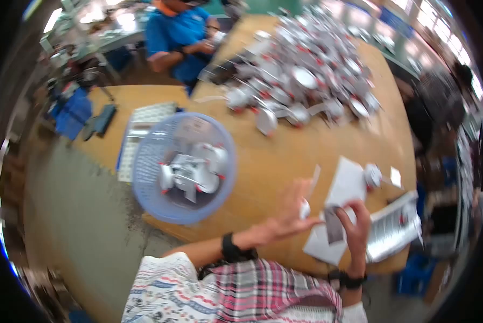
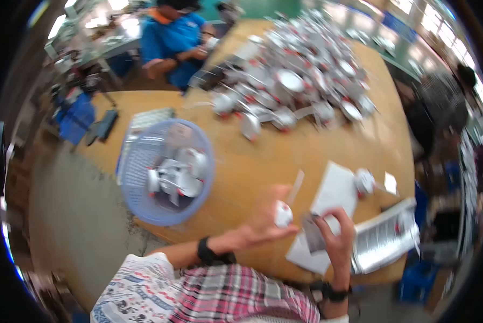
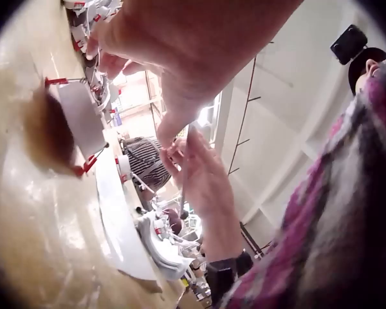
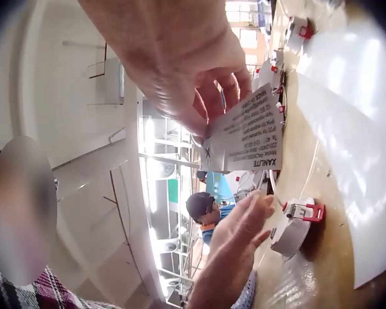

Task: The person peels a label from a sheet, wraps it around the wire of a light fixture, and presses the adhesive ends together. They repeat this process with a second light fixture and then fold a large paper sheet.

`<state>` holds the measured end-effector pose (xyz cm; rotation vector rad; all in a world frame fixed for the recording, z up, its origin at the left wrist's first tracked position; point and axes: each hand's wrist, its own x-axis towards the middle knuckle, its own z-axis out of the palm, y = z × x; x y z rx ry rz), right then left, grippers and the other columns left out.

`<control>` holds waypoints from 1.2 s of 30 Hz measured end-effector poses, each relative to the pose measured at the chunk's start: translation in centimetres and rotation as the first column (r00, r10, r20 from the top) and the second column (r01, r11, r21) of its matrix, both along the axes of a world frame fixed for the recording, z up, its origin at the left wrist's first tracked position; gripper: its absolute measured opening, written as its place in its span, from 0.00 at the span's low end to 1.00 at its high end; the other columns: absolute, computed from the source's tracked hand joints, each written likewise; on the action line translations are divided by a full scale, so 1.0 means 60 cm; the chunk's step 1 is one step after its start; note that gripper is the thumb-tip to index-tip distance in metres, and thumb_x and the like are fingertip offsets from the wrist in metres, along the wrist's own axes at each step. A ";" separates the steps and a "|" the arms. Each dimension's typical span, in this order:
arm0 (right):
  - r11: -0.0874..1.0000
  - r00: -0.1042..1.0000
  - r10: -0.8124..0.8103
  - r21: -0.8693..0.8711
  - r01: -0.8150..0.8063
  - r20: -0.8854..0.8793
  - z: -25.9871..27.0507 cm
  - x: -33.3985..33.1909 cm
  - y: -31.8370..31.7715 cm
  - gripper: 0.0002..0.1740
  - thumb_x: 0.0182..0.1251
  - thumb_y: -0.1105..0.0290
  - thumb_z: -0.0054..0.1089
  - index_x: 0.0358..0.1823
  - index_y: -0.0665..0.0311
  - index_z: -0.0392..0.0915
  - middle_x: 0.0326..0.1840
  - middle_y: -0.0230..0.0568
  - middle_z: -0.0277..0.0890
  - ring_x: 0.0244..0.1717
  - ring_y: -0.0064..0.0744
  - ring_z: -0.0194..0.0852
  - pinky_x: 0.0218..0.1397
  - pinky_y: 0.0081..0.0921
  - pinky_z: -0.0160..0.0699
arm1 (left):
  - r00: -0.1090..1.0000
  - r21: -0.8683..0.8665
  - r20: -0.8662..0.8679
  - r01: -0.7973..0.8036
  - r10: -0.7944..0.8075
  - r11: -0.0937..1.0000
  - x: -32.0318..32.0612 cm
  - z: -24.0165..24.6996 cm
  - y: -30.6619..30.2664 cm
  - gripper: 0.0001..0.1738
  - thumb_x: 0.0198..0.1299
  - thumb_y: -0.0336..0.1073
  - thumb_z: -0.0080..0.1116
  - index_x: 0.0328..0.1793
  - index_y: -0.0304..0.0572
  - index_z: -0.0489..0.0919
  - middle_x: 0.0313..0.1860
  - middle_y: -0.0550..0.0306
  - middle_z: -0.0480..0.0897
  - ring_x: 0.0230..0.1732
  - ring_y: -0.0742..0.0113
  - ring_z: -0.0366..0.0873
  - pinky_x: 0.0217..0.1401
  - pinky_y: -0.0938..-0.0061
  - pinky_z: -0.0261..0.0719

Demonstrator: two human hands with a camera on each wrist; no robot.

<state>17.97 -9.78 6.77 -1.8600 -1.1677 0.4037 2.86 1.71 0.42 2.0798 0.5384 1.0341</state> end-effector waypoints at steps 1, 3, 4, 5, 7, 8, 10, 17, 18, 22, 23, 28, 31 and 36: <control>0.998 0.999 0.046 -0.050 -0.046 0.002 0.017 -0.010 0.008 0.08 0.52 0.77 0.65 0.31 0.68 0.73 0.29 0.40 0.75 0.32 0.30 0.73 0.40 0.25 0.70 | 0.994 -0.105 -0.077 0.067 -0.075 0.992 -0.004 0.025 0.005 0.48 0.39 0.51 0.73 0.63 0.35 0.63 0.52 0.45 0.71 0.53 0.49 0.69 0.55 0.59 0.65; 0.991 0.991 0.131 -0.009 -0.131 -0.002 0.016 -0.017 0.014 0.09 0.51 0.76 0.66 0.31 0.67 0.73 0.29 0.41 0.73 0.33 0.35 0.73 0.39 0.27 0.70 | 0.970 -0.235 -0.144 0.158 -0.195 0.959 -0.007 0.057 0.010 0.36 0.40 0.48 0.72 0.53 0.38 0.71 0.46 0.47 0.74 0.48 0.51 0.71 0.52 0.62 0.67; 0.986 0.986 0.168 -0.003 -0.168 -0.012 0.020 -0.020 0.016 0.09 0.51 0.76 0.65 0.31 0.67 0.73 0.29 0.41 0.73 0.32 0.38 0.72 0.38 0.28 0.70 | 0.963 -0.264 -0.145 0.183 -0.226 0.947 -0.005 0.057 0.008 0.28 0.42 0.45 0.72 0.47 0.38 0.75 0.42 0.48 0.75 0.45 0.52 0.72 0.50 0.63 0.68; 0.983 0.983 0.181 0.003 -0.181 -0.039 0.029 -0.025 0.020 0.09 0.51 0.76 0.66 0.31 0.67 0.73 0.29 0.41 0.73 0.32 0.39 0.71 0.37 0.28 0.69 | 0.955 -0.309 -0.107 0.232 -0.276 0.922 -0.003 0.050 0.010 0.24 0.44 0.42 0.71 0.43 0.37 0.75 0.40 0.49 0.76 0.43 0.55 0.73 0.47 0.66 0.69; 0.984 0.983 0.178 -0.007 -0.178 -0.053 0.027 -0.021 0.018 0.11 0.53 0.75 0.65 0.37 0.66 0.73 0.31 0.40 0.74 0.36 0.35 0.73 0.42 0.27 0.71 | 0.939 -0.382 -0.035 0.305 -0.343 0.872 0.001 0.036 0.015 0.16 0.47 0.37 0.69 0.37 0.37 0.77 0.35 0.53 0.76 0.38 0.62 0.74 0.42 0.71 0.72; 0.989 0.984 0.150 0.022 -0.148 -0.100 0.026 -0.024 0.019 0.13 0.53 0.74 0.64 0.39 0.66 0.73 0.32 0.40 0.75 0.38 0.33 0.73 0.43 0.26 0.71 | 0.937 -0.500 0.000 0.301 -0.348 0.812 0.001 0.036 0.015 0.13 0.49 0.36 0.67 0.36 0.37 0.78 0.33 0.55 0.77 0.36 0.66 0.75 0.40 0.74 0.72; 0.983 0.975 0.154 0.128 -0.135 -0.158 0.014 -0.011 0.019 0.19 0.56 0.72 0.63 0.48 0.67 0.70 0.38 0.40 0.76 0.41 0.30 0.74 0.49 0.25 0.71 | 0.942 -0.710 0.050 0.267 -0.332 0.651 -0.002 0.048 0.014 0.09 0.53 0.34 0.65 0.34 0.37 0.78 0.31 0.59 0.79 0.31 0.74 0.75 0.35 0.80 0.72; 0.994 0.861 0.100 0.018 -0.105 -0.499 -0.024 0.014 0.001 0.16 0.61 0.68 0.62 0.48 0.67 0.74 0.38 0.35 0.76 0.39 0.22 0.73 0.46 0.22 0.72 | 0.948 -0.903 0.240 0.298 -0.211 0.308 0.001 0.054 0.031 0.09 0.61 0.36 0.58 0.41 0.37 0.79 0.34 0.63 0.82 0.37 0.80 0.76 0.46 0.82 0.71; 0.994 0.807 0.068 -0.031 -0.106 -0.587 -0.030 0.018 -0.002 0.15 0.60 0.68 0.62 0.46 0.68 0.75 0.36 0.34 0.76 0.37 0.20 0.73 0.43 0.19 0.72 | 0.951 -0.906 0.218 0.280 -0.218 0.317 0.002 0.051 0.034 0.12 0.60 0.37 0.59 0.44 0.36 0.78 0.37 0.61 0.81 0.41 0.78 0.75 0.48 0.80 0.70; 0.997 0.827 -0.030 -0.080 -0.019 -0.562 -0.037 0.024 0.007 0.10 0.61 0.68 0.62 0.35 0.69 0.79 0.25 0.28 0.74 0.28 0.12 0.67 0.30 0.13 0.67 | 0.980 -0.614 -0.095 0.079 -0.173 0.785 0.000 0.023 0.031 0.30 0.56 0.42 0.63 0.59 0.32 0.68 0.50 0.53 0.75 0.53 0.67 0.69 0.57 0.72 0.65; 0.995 0.849 -0.061 -0.103 0.008 -0.524 -0.039 0.027 0.010 0.10 0.61 0.68 0.62 0.35 0.70 0.79 0.24 0.27 0.74 0.27 0.12 0.67 0.29 0.13 0.66 | 0.974 -0.374 -0.204 0.011 -0.094 0.927 0.000 0.015 0.027 0.36 0.54 0.44 0.65 0.64 0.31 0.65 0.54 0.50 0.73 0.56 0.63 0.67 0.59 0.69 0.64; 0.995 0.841 -0.077 -0.091 0.033 -0.535 -0.040 0.035 0.016 0.11 0.61 0.68 0.61 0.36 0.71 0.79 0.23 0.28 0.74 0.26 0.12 0.67 0.29 0.13 0.66 | 0.885 -0.301 -0.423 0.062 -0.191 0.952 -0.026 -0.007 0.017 0.54 0.47 0.48 0.69 0.71 0.28 0.49 0.57 0.44 0.65 0.61 0.53 0.62 0.63 0.62 0.60; 0.995 0.811 -0.050 -0.100 -0.011 -0.583 -0.036 0.031 0.021 0.12 0.61 0.67 0.61 0.37 0.72 0.79 0.25 0.30 0.75 0.27 0.13 0.68 0.30 0.14 0.67 | 0.945 -0.473 -0.270 0.036 -0.184 0.880 -0.033 0.007 0.016 0.53 0.48 0.47 0.68 0.70 0.26 0.49 0.57 0.45 0.68 0.61 0.56 0.63 0.63 0.62 0.60; 0.983 0.785 0.020 -0.130 -0.128 -0.619 -0.043 0.032 0.036 0.13 0.61 0.67 0.61 0.37 0.72 0.79 0.27 0.31 0.76 0.29 0.15 0.70 0.33 0.15 0.69 | 0.984 -0.872 0.129 0.171 -0.121 0.458 -0.014 0.015 0.061 0.45 0.54 0.44 0.64 0.69 0.27 0.53 0.57 0.46 0.70 0.57 0.64 0.70 0.55 0.73 0.69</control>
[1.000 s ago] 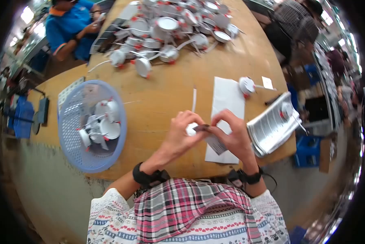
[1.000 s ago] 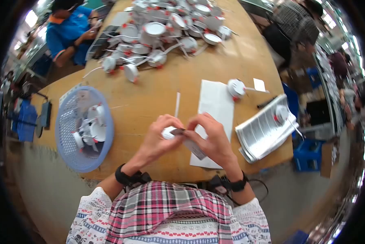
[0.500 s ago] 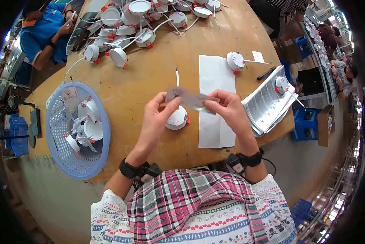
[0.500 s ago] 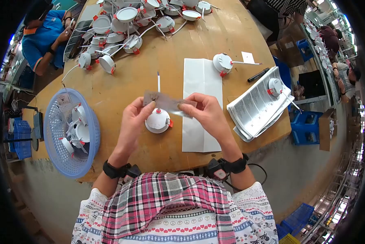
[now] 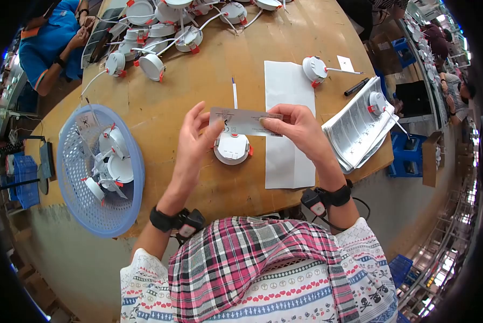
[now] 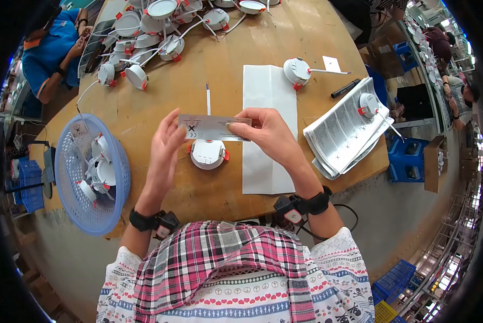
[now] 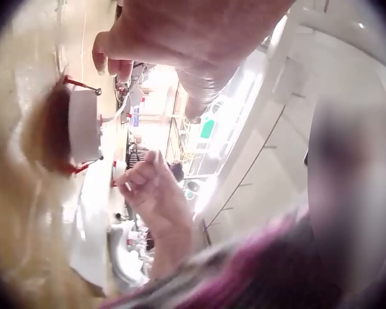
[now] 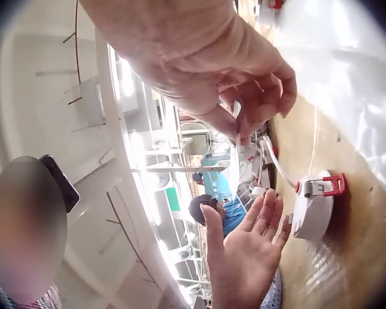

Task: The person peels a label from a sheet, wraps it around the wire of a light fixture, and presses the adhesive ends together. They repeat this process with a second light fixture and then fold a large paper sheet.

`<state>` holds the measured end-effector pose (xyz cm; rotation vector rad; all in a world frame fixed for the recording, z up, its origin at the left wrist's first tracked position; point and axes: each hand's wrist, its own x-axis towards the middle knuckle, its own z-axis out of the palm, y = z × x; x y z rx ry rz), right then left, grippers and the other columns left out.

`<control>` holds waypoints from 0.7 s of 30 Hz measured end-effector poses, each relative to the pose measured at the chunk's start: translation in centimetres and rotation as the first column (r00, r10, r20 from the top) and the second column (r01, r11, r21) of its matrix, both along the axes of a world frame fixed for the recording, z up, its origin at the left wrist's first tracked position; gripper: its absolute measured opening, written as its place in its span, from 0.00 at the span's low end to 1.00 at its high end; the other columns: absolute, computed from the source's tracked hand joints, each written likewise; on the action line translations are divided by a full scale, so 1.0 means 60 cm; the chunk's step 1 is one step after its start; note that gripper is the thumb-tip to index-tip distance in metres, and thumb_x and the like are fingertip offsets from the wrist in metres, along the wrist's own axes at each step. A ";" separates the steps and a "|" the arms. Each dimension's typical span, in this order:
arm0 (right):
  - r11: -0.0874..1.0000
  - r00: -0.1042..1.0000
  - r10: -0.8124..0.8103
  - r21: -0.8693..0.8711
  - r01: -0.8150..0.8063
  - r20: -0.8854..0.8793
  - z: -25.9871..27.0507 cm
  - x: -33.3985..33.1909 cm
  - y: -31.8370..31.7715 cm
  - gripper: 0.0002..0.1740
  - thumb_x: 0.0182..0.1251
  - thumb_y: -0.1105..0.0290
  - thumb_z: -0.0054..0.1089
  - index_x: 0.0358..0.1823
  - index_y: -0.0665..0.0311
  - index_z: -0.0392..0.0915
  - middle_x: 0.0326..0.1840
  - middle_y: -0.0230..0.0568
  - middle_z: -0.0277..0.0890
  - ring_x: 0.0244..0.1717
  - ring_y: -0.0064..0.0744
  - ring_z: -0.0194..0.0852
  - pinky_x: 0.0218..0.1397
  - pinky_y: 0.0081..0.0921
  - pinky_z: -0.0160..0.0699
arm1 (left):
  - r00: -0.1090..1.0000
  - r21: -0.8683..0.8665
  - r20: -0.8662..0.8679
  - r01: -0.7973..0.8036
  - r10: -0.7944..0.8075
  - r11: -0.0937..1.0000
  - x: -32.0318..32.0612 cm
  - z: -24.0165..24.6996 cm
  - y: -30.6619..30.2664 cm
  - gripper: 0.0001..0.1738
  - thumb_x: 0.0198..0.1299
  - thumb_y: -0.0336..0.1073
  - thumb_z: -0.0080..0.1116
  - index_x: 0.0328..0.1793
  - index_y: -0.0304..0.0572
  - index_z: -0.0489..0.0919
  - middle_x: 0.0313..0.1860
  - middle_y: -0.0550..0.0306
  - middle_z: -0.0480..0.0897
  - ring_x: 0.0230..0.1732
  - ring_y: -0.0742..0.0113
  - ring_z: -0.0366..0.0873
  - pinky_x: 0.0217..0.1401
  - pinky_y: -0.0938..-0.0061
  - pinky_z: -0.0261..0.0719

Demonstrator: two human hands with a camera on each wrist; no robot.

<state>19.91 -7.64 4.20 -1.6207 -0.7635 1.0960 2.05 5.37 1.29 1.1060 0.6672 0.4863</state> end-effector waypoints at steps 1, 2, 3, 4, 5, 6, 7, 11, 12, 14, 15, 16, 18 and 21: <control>1.000 1.000 0.009 -0.001 -0.009 0.011 0.001 0.001 0.005 0.13 0.61 0.67 0.61 0.37 0.72 0.79 0.27 0.31 0.76 0.29 0.15 0.70 0.33 0.15 0.69 | 1.000 -0.021 -0.005 0.029 -0.029 0.999 0.006 0.005 0.007 0.40 0.55 0.44 0.64 0.66 0.28 0.58 0.54 0.48 0.73 0.55 0.66 0.71 0.54 0.75 0.69; 1.000 1.000 0.017 -0.002 -0.017 0.022 0.004 0.002 0.011 0.13 0.60 0.67 0.61 0.37 0.72 0.79 0.27 0.31 0.76 0.30 0.15 0.70 0.33 0.15 0.69 | 0.998 -0.042 -0.009 0.059 -0.059 0.997 0.013 0.010 0.014 0.36 0.55 0.43 0.63 0.63 0.28 0.62 0.50 0.49 0.75 0.53 0.68 0.73 0.53 0.77 0.70; 1.000 0.999 0.023 -0.004 -0.022 0.033 0.005 0.003 0.016 0.13 0.60 0.67 0.61 0.36 0.72 0.79 0.27 0.31 0.76 0.30 0.16 0.71 0.33 0.15 0.69 | 0.996 -0.063 -0.012 0.090 -0.091 0.994 0.018 0.012 0.018 0.32 0.56 0.43 0.63 0.60 0.29 0.67 0.47 0.51 0.77 0.51 0.71 0.74 0.51 0.78 0.71; 1.000 0.999 0.028 0.002 -0.028 0.040 0.005 0.005 0.021 0.13 0.60 0.67 0.61 0.37 0.72 0.79 0.28 0.32 0.76 0.30 0.16 0.71 0.33 0.15 0.69 | 0.993 -0.064 -0.030 0.112 -0.114 0.992 0.023 0.014 0.022 0.27 0.56 0.42 0.63 0.55 0.31 0.70 0.43 0.54 0.78 0.47 0.73 0.74 0.49 0.79 0.70; 0.999 0.998 0.034 0.008 -0.034 0.047 0.004 0.007 0.025 0.13 0.60 0.67 0.61 0.38 0.72 0.78 0.28 0.32 0.76 0.30 0.16 0.71 0.33 0.16 0.69 | 0.989 -0.064 -0.047 0.134 -0.137 0.989 0.026 0.014 0.025 0.22 0.56 0.41 0.63 0.49 0.33 0.74 0.39 0.57 0.79 0.44 0.75 0.74 0.48 0.80 0.70; 0.999 0.998 0.041 0.014 -0.041 0.055 0.003 0.008 0.028 0.14 0.60 0.67 0.61 0.39 0.72 0.78 0.28 0.32 0.76 0.30 0.16 0.71 0.33 0.16 0.70 | 0.985 -0.065 -0.063 0.154 -0.158 0.986 0.029 0.013 0.028 0.17 0.56 0.41 0.63 0.44 0.35 0.77 0.35 0.59 0.80 0.40 0.77 0.74 0.46 0.80 0.70; 0.999 0.999 0.034 0.028 -0.035 0.039 0.001 0.008 0.032 0.14 0.60 0.68 0.61 0.41 0.72 0.77 0.28 0.33 0.77 0.30 0.16 0.71 0.33 0.16 0.70 | 0.985 -0.050 -0.064 0.154 -0.157 0.987 0.031 0.007 0.033 0.14 0.57 0.40 0.62 0.41 0.37 0.78 0.33 0.62 0.80 0.38 0.79 0.73 0.43 0.81 0.68; 0.998 0.999 0.014 0.062 -0.017 0.045 -0.011 0.012 0.041 0.18 0.60 0.68 0.61 0.48 0.71 0.72 0.29 0.35 0.77 0.30 0.17 0.72 0.35 0.16 0.71 | 0.989 -0.014 -0.064 0.134 -0.135 0.991 0.043 -0.016 0.043 0.08 0.58 0.39 0.60 0.36 0.42 0.78 0.30 0.67 0.78 0.33 0.82 0.70 0.38 0.82 0.66; 0.998 0.998 0.009 0.065 -0.013 0.066 -0.014 0.013 0.043 0.19 0.60 0.69 0.61 0.50 0.71 0.71 0.29 0.36 0.77 0.30 0.18 0.73 0.35 0.16 0.71 | 0.990 -0.010 -0.063 0.126 -0.127 0.992 0.046 -0.019 0.045 0.08 0.58 0.39 0.60 0.35 0.43 0.78 0.29 0.67 0.77 0.32 0.82 0.70 0.38 0.83 0.66; 0.998 0.996 -0.017 0.058 0.012 0.084 -0.013 0.013 0.046 0.21 0.60 0.69 0.61 0.51 0.70 0.69 0.29 0.36 0.77 0.31 0.18 0.73 0.36 0.16 0.71 | 0.990 -0.011 -0.070 0.122 -0.122 0.993 0.054 -0.024 0.051 0.08 0.58 0.40 0.60 0.35 0.43 0.78 0.29 0.67 0.77 0.33 0.82 0.70 0.38 0.83 0.66; 0.998 0.995 -0.031 0.054 0.026 0.093 -0.013 0.012 0.047 0.22 0.60 0.69 0.61 0.52 0.70 0.68 0.29 0.36 0.77 0.31 0.18 0.73 0.36 0.16 0.71 | 0.990 -0.011 -0.073 0.121 -0.122 0.993 0.058 -0.027 0.053 0.09 0.59 0.40 0.60 0.35 0.44 0.78 0.29 0.67 0.77 0.33 0.82 0.70 0.38 0.82 0.66; 0.997 0.995 -0.044 0.062 0.038 0.094 -0.016 0.013 0.048 0.22 0.60 0.69 0.61 0.53 0.70 0.67 0.29 0.36 0.77 0.31 0.19 0.73 0.36 0.16 0.70 | 0.988 -0.011 -0.089 0.128 -0.129 0.992 0.062 -0.031 0.056 0.09 0.59 0.40 0.60 0.35 0.44 0.78 0.29 0.67 0.77 0.33 0.82 0.70 0.38 0.82 0.67; 0.995 0.993 -0.070 0.079 0.062 0.098 -0.022 0.015 0.054 0.23 0.60 0.69 0.61 0.54 0.71 0.66 0.29 0.37 0.77 0.31 0.19 0.73 0.36 0.16 0.70 | 0.983 -0.011 -0.119 0.142 -0.143 0.990 0.067 -0.036 0.062 0.09 0.59 0.41 0.60 0.34 0.44 0.78 0.29 0.67 0.77 0.33 0.82 0.71 0.38 0.82 0.67; 0.992 0.993 -0.091 0.097 0.083 0.074 -0.034 0.020 0.057 0.24 0.60 0.70 0.61 0.55 0.71 0.65 0.29 0.36 0.77 0.31 0.19 0.73 0.37 0.16 0.70 | 0.980 -0.031 -0.141 0.141 -0.144 0.990 0.072 -0.040 0.066 0.09 0.58 0.41 0.60 0.34 0.44 0.78 0.29 0.68 0.77 0.32 0.82 0.71 0.38 0.82 0.68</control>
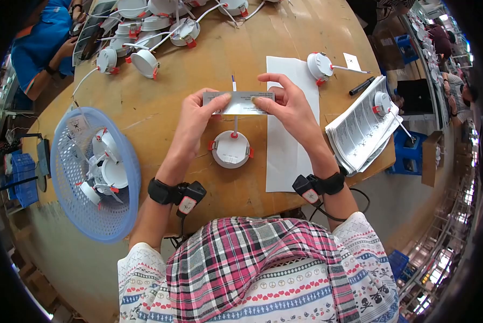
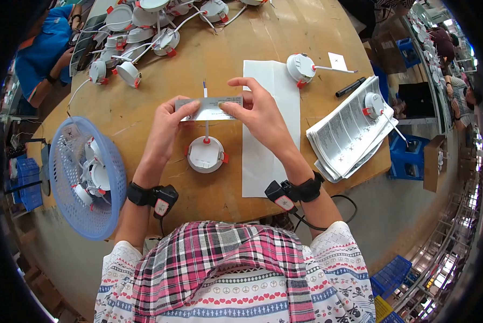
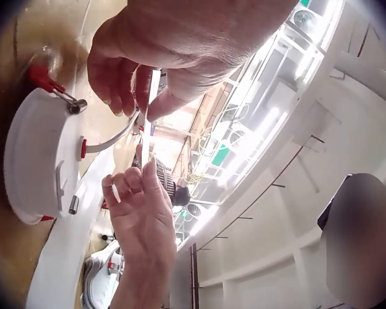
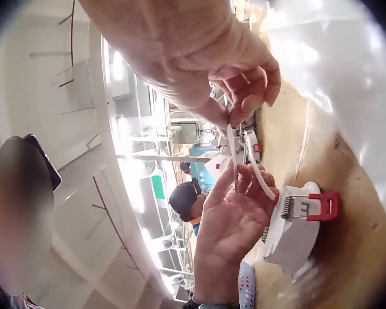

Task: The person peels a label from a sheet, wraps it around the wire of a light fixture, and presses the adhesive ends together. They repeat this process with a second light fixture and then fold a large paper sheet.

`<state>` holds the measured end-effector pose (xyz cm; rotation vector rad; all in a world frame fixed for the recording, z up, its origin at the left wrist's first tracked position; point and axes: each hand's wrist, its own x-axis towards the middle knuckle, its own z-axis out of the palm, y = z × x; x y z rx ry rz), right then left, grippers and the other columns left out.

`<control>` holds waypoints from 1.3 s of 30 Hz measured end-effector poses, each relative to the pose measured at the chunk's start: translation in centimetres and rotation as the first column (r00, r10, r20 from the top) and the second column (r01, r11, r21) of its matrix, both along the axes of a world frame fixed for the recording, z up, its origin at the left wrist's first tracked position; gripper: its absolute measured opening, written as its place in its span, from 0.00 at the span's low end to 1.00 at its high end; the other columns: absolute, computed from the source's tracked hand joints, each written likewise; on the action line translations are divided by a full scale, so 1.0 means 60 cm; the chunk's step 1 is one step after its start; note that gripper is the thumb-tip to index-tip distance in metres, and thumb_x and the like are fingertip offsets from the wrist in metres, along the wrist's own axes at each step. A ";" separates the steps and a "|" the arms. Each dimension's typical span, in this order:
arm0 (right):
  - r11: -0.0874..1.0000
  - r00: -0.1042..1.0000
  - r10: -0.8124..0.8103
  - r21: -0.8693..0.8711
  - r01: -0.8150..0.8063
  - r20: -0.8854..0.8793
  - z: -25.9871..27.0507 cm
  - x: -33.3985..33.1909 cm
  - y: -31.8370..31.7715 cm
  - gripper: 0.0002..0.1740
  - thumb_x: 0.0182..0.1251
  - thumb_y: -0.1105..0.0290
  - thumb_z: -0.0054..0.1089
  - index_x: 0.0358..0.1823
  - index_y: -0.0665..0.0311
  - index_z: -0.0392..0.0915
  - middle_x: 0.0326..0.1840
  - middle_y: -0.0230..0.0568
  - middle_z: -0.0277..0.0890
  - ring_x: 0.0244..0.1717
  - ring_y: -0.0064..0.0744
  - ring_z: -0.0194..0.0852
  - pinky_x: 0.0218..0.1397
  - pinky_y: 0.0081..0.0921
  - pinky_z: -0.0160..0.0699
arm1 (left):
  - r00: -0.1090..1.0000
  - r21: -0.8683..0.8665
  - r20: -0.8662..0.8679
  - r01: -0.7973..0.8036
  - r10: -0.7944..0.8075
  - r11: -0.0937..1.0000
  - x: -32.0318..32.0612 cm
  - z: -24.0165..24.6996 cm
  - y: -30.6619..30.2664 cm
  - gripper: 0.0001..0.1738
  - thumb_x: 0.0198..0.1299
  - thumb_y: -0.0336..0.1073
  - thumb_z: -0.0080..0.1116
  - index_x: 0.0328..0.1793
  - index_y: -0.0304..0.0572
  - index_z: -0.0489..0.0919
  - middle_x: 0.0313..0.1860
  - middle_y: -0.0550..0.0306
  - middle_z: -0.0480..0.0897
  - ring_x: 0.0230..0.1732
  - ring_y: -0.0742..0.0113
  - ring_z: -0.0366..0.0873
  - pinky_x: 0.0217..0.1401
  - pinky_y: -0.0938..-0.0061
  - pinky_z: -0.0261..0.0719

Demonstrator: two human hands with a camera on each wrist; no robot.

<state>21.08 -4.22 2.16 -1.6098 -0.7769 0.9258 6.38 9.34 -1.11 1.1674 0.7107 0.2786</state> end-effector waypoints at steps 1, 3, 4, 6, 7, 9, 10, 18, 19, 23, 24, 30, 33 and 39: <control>1.000 1.000 0.003 -0.008 -0.003 0.005 -0.001 0.002 0.001 0.24 0.60 0.70 0.61 0.56 0.71 0.65 0.29 0.35 0.76 0.32 0.18 0.73 0.37 0.16 0.71 | 1.000 -0.008 0.005 -0.005 0.005 1.000 0.002 -0.001 0.001 0.09 0.58 0.41 0.60 0.34 0.45 0.78 0.29 0.68 0.77 0.32 0.82 0.71 0.38 0.82 0.68; 1.000 1.000 0.010 -0.025 -0.010 0.014 -0.003 0.006 0.003 0.25 0.61 0.71 0.61 0.57 0.70 0.64 0.30 0.33 0.75 0.34 0.17 0.72 0.39 0.14 0.71 | 1.000 -0.024 0.014 -0.015 0.016 1.000 0.004 -0.003 0.002 0.09 0.59 0.41 0.60 0.35 0.45 0.78 0.29 0.68 0.77 0.32 0.82 0.72 0.37 0.82 0.68; 0.999 1.000 0.010 -0.031 -0.010 0.019 -0.003 0.006 0.003 0.25 0.61 0.71 0.61 0.57 0.70 0.64 0.30 0.33 0.75 0.34 0.17 0.72 0.39 0.14 0.71 | 1.000 -0.032 0.011 -0.013 0.013 0.999 0.006 -0.005 0.003 0.09 0.59 0.41 0.59 0.35 0.45 0.78 0.29 0.68 0.77 0.32 0.82 0.72 0.37 0.83 0.69; 0.999 1.000 0.010 -0.041 -0.009 0.030 -0.003 0.007 0.004 0.25 0.62 0.71 0.61 0.58 0.70 0.64 0.30 0.32 0.75 0.34 0.16 0.71 0.38 0.14 0.70 | 1.000 -0.046 0.007 -0.008 0.009 0.999 0.007 -0.008 0.008 0.09 0.59 0.40 0.59 0.35 0.44 0.79 0.29 0.68 0.77 0.32 0.82 0.72 0.36 0.83 0.69; 0.999 1.000 0.009 -0.038 -0.008 0.026 -0.004 0.006 0.005 0.25 0.62 0.70 0.61 0.58 0.70 0.64 0.30 0.32 0.75 0.34 0.16 0.71 0.38 0.13 0.70 | 1.000 -0.049 0.010 -0.004 0.004 0.999 0.007 -0.009 0.009 0.08 0.59 0.40 0.59 0.35 0.44 0.78 0.30 0.68 0.77 0.32 0.82 0.72 0.36 0.83 0.69; 1.000 1.000 0.004 -0.030 -0.003 0.020 -0.006 0.005 0.005 0.25 0.62 0.70 0.61 0.58 0.70 0.64 0.30 0.32 0.75 0.34 0.16 0.71 0.39 0.13 0.69 | 1.000 -0.054 0.017 0.007 -0.007 0.999 0.006 -0.007 0.011 0.08 0.59 0.40 0.59 0.35 0.44 0.78 0.30 0.68 0.77 0.32 0.82 0.72 0.37 0.82 0.70; 0.999 1.000 0.006 -0.032 -0.006 0.022 -0.007 0.006 0.004 0.25 0.62 0.70 0.61 0.58 0.70 0.63 0.30 0.32 0.75 0.34 0.16 0.71 0.39 0.13 0.69 | 1.000 -0.056 0.014 0.007 -0.006 0.998 0.006 -0.007 0.011 0.08 0.59 0.40 0.59 0.35 0.44 0.78 0.30 0.68 0.77 0.33 0.82 0.72 0.37 0.83 0.70; 0.999 0.999 0.011 -0.044 -0.009 0.048 -0.013 0.008 0.005 0.26 0.61 0.71 0.61 0.58 0.70 0.62 0.31 0.33 0.76 0.35 0.16 0.71 0.40 0.14 0.71 | 1.000 -0.073 -0.020 -0.001 -0.001 0.997 0.005 -0.005 0.009 0.09 0.59 0.41 0.60 0.33 0.45 0.78 0.29 0.68 0.76 0.33 0.81 0.73 0.37 0.82 0.73; 0.999 0.999 0.009 -0.040 -0.008 0.046 -0.014 0.008 0.004 0.26 0.61 0.71 0.61 0.59 0.70 0.62 0.31 0.33 0.76 0.35 0.16 0.71 0.40 0.14 0.71 | 1.000 -0.071 -0.021 0.003 -0.004 0.997 0.005 -0.005 0.009 0.09 0.59 0.41 0.60 0.33 0.45 0.78 0.29 0.68 0.76 0.33 0.81 0.73 0.37 0.82 0.73; 0.999 0.999 0.004 -0.037 -0.002 0.049 -0.017 0.007 0.003 0.26 0.62 0.71 0.61 0.59 0.70 0.62 0.31 0.33 0.76 0.35 0.16 0.71 0.40 0.13 0.71 | 1.000 -0.077 0.000 0.008 -0.008 0.997 0.006 -0.007 0.008 0.09 0.59 0.41 0.59 0.33 0.45 0.78 0.29 0.68 0.77 0.33 0.81 0.74 0.37 0.83 0.74; 0.999 0.999 0.003 -0.039 -0.001 0.053 -0.017 0.007 0.003 0.26 0.62 0.71 0.61 0.59 0.70 0.62 0.31 0.33 0.76 0.35 0.16 0.71 0.40 0.13 0.71 | 1.000 -0.081 0.012 0.007 -0.006 0.997 0.006 -0.008 0.008 0.09 0.59 0.41 0.59 0.33 0.45 0.78 0.29 0.68 0.77 0.33 0.81 0.74 0.37 0.83 0.74; 0.999 0.997 -0.001 -0.050 0.005 0.077 -0.017 0.004 0.002 0.26 0.62 0.71 0.61 0.59 0.70 0.62 0.31 0.33 0.76 0.35 0.16 0.71 0.40 0.13 0.71 | 1.000 -0.073 0.010 0.021 -0.020 0.997 0.005 -0.008 0.009 0.09 0.60 0.41 0.59 0.33 0.45 0.78 0.29 0.68 0.77 0.32 0.82 0.74 0.36 0.83 0.76; 0.999 0.998 -0.021 -0.035 0.023 0.061 -0.017 0.001 0.003 0.26 0.62 0.71 0.61 0.59 0.70 0.62 0.31 0.33 0.75 0.35 0.16 0.71 0.40 0.13 0.71 | 0.999 -0.084 0.039 0.017 -0.014 0.996 0.004 -0.004 0.007 0.08 0.60 0.40 0.59 0.33 0.45 0.78 0.29 0.67 0.77 0.31 0.82 0.75 0.36 0.84 0.76; 0.998 0.995 -0.069 0.018 0.068 0.073 -0.023 -0.002 0.004 0.25 0.60 0.71 0.61 0.56 0.71 0.64 0.25 0.35 0.75 0.28 0.18 0.70 0.33 0.16 0.69 | 0.999 -0.078 0.036 0.026 -0.023 0.997 0.004 -0.013 0.010 0.08 0.60 0.39 0.58 0.34 0.44 0.78 0.31 0.66 0.78 0.32 0.81 0.76 0.36 0.84 0.77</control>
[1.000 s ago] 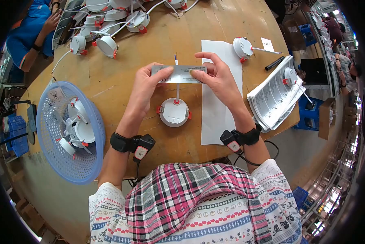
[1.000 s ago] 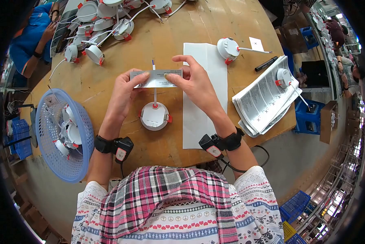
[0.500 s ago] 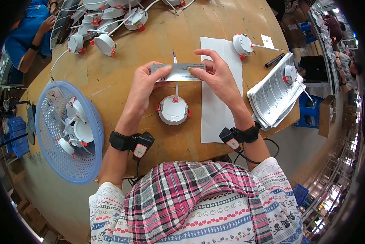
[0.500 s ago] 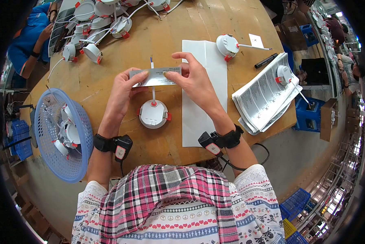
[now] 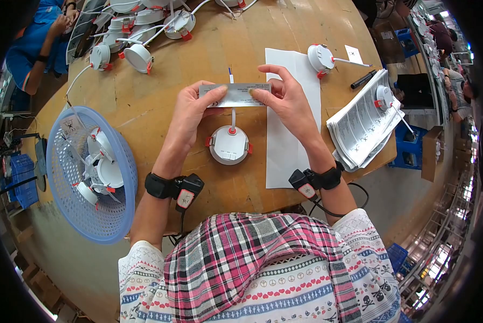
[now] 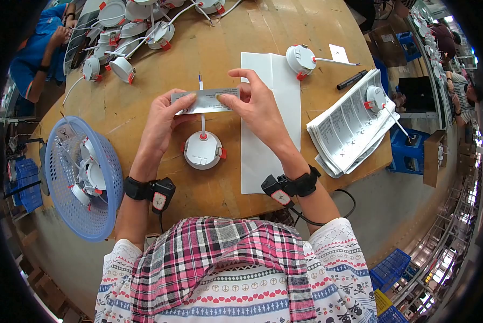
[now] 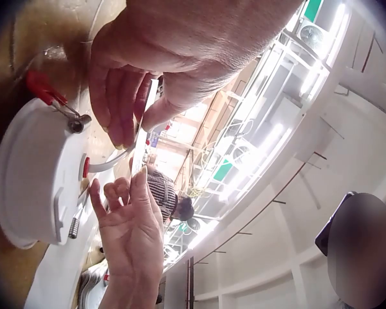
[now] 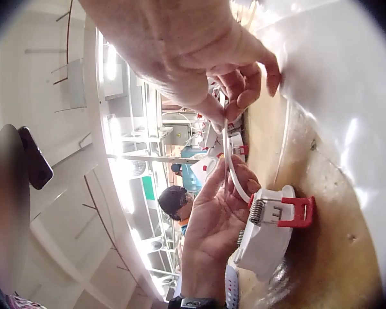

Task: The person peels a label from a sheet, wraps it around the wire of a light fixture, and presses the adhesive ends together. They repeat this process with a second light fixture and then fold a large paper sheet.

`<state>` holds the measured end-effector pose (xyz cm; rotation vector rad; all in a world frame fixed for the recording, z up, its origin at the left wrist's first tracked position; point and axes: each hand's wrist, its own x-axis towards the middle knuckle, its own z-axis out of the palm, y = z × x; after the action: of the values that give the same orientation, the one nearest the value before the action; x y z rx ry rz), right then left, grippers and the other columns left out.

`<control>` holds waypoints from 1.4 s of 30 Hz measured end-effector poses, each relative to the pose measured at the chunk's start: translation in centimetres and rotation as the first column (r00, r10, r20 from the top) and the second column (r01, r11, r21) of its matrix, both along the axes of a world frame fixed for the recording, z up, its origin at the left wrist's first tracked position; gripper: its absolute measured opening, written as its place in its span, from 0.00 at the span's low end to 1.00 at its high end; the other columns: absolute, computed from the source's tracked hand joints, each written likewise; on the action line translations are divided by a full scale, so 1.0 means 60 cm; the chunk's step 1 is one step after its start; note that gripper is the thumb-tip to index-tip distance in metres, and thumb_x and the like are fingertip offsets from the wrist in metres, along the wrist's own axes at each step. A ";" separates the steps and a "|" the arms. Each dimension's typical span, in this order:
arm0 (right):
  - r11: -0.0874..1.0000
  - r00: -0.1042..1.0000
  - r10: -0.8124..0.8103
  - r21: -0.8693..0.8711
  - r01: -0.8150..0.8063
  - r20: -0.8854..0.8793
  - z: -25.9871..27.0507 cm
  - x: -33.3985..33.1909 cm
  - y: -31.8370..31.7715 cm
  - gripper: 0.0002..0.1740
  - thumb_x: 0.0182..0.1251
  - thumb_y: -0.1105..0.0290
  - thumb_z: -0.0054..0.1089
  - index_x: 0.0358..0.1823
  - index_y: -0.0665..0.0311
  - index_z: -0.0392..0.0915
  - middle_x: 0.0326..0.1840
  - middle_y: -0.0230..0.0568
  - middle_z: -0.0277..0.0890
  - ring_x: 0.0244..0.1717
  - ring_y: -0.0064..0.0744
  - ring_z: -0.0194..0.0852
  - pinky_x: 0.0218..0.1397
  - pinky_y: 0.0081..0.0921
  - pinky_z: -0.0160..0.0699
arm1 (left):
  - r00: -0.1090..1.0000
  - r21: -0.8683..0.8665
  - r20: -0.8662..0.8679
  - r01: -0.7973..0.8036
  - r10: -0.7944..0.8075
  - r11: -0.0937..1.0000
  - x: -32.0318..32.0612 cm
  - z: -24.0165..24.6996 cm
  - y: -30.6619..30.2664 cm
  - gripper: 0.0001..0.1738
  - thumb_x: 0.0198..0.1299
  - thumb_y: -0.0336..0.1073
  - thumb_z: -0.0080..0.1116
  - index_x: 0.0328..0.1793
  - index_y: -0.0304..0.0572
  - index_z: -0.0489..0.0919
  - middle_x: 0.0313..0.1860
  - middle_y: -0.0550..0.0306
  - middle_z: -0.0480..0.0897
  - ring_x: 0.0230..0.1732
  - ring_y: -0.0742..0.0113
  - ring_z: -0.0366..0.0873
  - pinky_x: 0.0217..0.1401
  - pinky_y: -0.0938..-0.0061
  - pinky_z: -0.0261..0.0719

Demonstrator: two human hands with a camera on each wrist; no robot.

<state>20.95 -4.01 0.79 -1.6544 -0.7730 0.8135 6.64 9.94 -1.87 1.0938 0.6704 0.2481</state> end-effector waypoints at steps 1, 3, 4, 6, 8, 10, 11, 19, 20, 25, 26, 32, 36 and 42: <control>1.000 1.000 -0.002 0.001 0.002 0.008 -0.002 0.001 0.000 0.25 0.60 0.71 0.61 0.56 0.71 0.64 0.25 0.34 0.74 0.27 0.17 0.69 0.33 0.16 0.68 | 1.000 -0.007 0.004 -0.003 0.003 1.000 0.000 0.001 -0.001 0.08 0.60 0.39 0.58 0.34 0.44 0.78 0.31 0.66 0.78 0.32 0.81 0.76 0.36 0.84 0.77; 1.000 1.000 -0.007 0.004 0.007 0.024 -0.006 0.002 -0.001 0.25 0.60 0.71 0.61 0.56 0.71 0.64 0.23 0.33 0.73 0.26 0.17 0.67 0.31 0.16 0.67 | 1.000 -0.019 0.011 -0.009 0.009 1.000 0.001 0.004 -0.003 0.08 0.60 0.39 0.58 0.35 0.43 0.78 0.31 0.65 0.79 0.33 0.80 0.77 0.36 0.83 0.77; 1.000 0.999 -0.011 0.004 0.011 0.035 -0.008 0.001 -0.001 0.24 0.60 0.71 0.61 0.55 0.71 0.64 0.23 0.32 0.72 0.25 0.16 0.67 0.30 0.16 0.66 | 1.000 -0.019 0.012 -0.009 0.009 1.000 0.000 0.004 -0.003 0.08 0.60 0.39 0.58 0.36 0.43 0.78 0.31 0.65 0.79 0.33 0.79 0.78 0.36 0.83 0.78; 1.000 0.998 -0.019 0.003 0.019 0.059 -0.011 0.000 -0.001 0.24 0.59 0.71 0.61 0.55 0.71 0.65 0.21 0.31 0.71 0.24 0.16 0.65 0.28 0.16 0.65 | 1.000 -0.019 0.013 -0.009 0.009 1.000 0.000 0.004 -0.003 0.08 0.60 0.39 0.58 0.36 0.43 0.78 0.32 0.64 0.80 0.34 0.78 0.78 0.37 0.83 0.78; 0.999 0.996 -0.032 -0.008 0.032 0.087 -0.007 -0.003 0.000 0.24 0.59 0.71 0.62 0.54 0.71 0.65 0.20 0.32 0.70 0.23 0.16 0.64 0.27 0.17 0.64 | 1.000 -0.020 0.014 -0.005 0.006 1.000 0.000 0.004 -0.003 0.09 0.60 0.39 0.58 0.37 0.42 0.78 0.33 0.63 0.80 0.34 0.78 0.78 0.37 0.82 0.78; 0.999 0.992 -0.041 -0.022 0.044 0.118 -0.006 -0.005 0.000 0.24 0.58 0.71 0.62 0.54 0.71 0.65 0.19 0.33 0.70 0.22 0.17 0.64 0.27 0.18 0.64 | 1.000 -0.021 0.014 -0.009 0.009 1.000 0.000 0.003 -0.004 0.09 0.60 0.39 0.58 0.37 0.42 0.78 0.33 0.63 0.80 0.34 0.78 0.78 0.38 0.82 0.78; 0.998 0.990 -0.043 -0.032 0.048 0.134 -0.006 -0.005 0.000 0.24 0.58 0.71 0.62 0.54 0.71 0.65 0.19 0.34 0.69 0.22 0.18 0.63 0.26 0.18 0.64 | 1.000 -0.020 0.014 -0.014 0.015 1.000 0.001 0.002 -0.004 0.09 0.60 0.39 0.58 0.38 0.42 0.78 0.33 0.62 0.80 0.34 0.77 0.78 0.38 0.81 0.78; 0.996 0.978 -0.073 -0.042 0.082 0.193 -0.010 -0.009 0.001 0.25 0.57 0.71 0.62 0.53 0.72 0.66 0.19 0.36 0.70 0.21 0.21 0.64 0.27 0.21 0.65 | 0.997 -0.029 0.073 -0.031 0.033 0.999 0.002 0.001 -0.008 0.10 0.61 0.39 0.58 0.39 0.39 0.78 0.35 0.61 0.80 0.37 0.77 0.77 0.42 0.78 0.79; 0.994 0.979 -0.068 -0.074 0.084 0.194 -0.004 -0.010 0.001 0.24 0.56 0.71 0.63 0.53 0.72 0.66 0.20 0.37 0.70 0.22 0.22 0.65 0.28 0.21 0.66 | 0.996 -0.036 0.082 -0.029 0.032 0.999 0.002 -0.002 -0.008 0.10 0.61 0.39 0.58 0.40 0.39 0.78 0.35 0.60 0.80 0.37 0.76 0.77 0.42 0.77 0.79; 0.997 0.838 -0.071 0.009 0.079 0.541 0.002 -0.007 -0.003 0.23 0.55 0.70 0.64 0.51 0.71 0.69 0.28 0.41 0.72 0.31 0.31 0.71 0.38 0.25 0.72 | 0.993 -0.031 0.116 0.005 -0.002 1.000 0.002 -0.003 -0.007 0.10 0.62 0.38 0.57 0.40 0.38 0.78 0.36 0.60 0.80 0.38 0.76 0.77 0.44 0.77 0.79; 0.996 0.748 -0.086 0.054 0.067 0.658 0.007 -0.003 -0.002 0.23 0.54 0.69 0.65 0.49 0.71 0.70 0.29 0.41 0.72 0.32 0.33 0.72 0.40 0.27 0.72 | 0.993 -0.019 0.116 0.022 -0.020 1.000 0.002 -0.001 -0.007 0.10 0.62 0.38 0.57 0.40 0.38 0.78 0.36 0.60 0.80 0.37 0.75 0.77 0.44 0.77 0.79; 0.986 0.940 0.145 -0.125 -0.111 0.308 0.030 0.008 0.021 0.21 0.50 0.61 0.68 0.35 0.74 0.76 0.32 0.42 0.74 0.34 0.33 0.75 0.39 0.27 0.74 | 0.983 -0.068 0.147 0.119 -0.108 0.991 0.009 -0.001 -0.017 0.16 0.62 0.38 0.57 0.50 0.34 0.74 0.39 0.57 0.80 0.40 0.73 0.78 0.46 0.75 0.79; 0.979 0.985 0.131 -0.168 -0.112 0.108 0.018 0.006 0.018 0.20 0.51 0.60 0.68 0.30 0.73 0.78 0.27 0.41 0.76 0.30 0.27 0.74 0.34 0.24 0.73 | 0.996 0.042 -0.030 -0.078 0.079 0.996 -0.006 0.019 -0.024 0.28 0.62 0.36 0.56 0.64 0.32 0.61 0.40 0.53 0.80 0.44 0.71 0.78 0.48 0.74 0.78; 0.991 0.984 -0.008 -0.133 0.031 0.177 0.009 0.005 0.007 0.18 0.52 0.61 0.67 0.27 0.72 0.77 0.23 0.40 0.76 0.25 0.23 0.71 0.29 0.23 0.70 | 0.989 0.475 -0.066 0.147 -0.131 0.867 -0.046 0.019 -0.059 0.44 0.48 0.35 0.69 0.67 0.30 0.56 0.42 0.48 0.79 0.43 0.61 0.79 0.50 0.70 0.76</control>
<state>21.26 -3.58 1.32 -1.8715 -0.8378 0.7254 3.88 6.42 -0.71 1.6213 0.5666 0.2809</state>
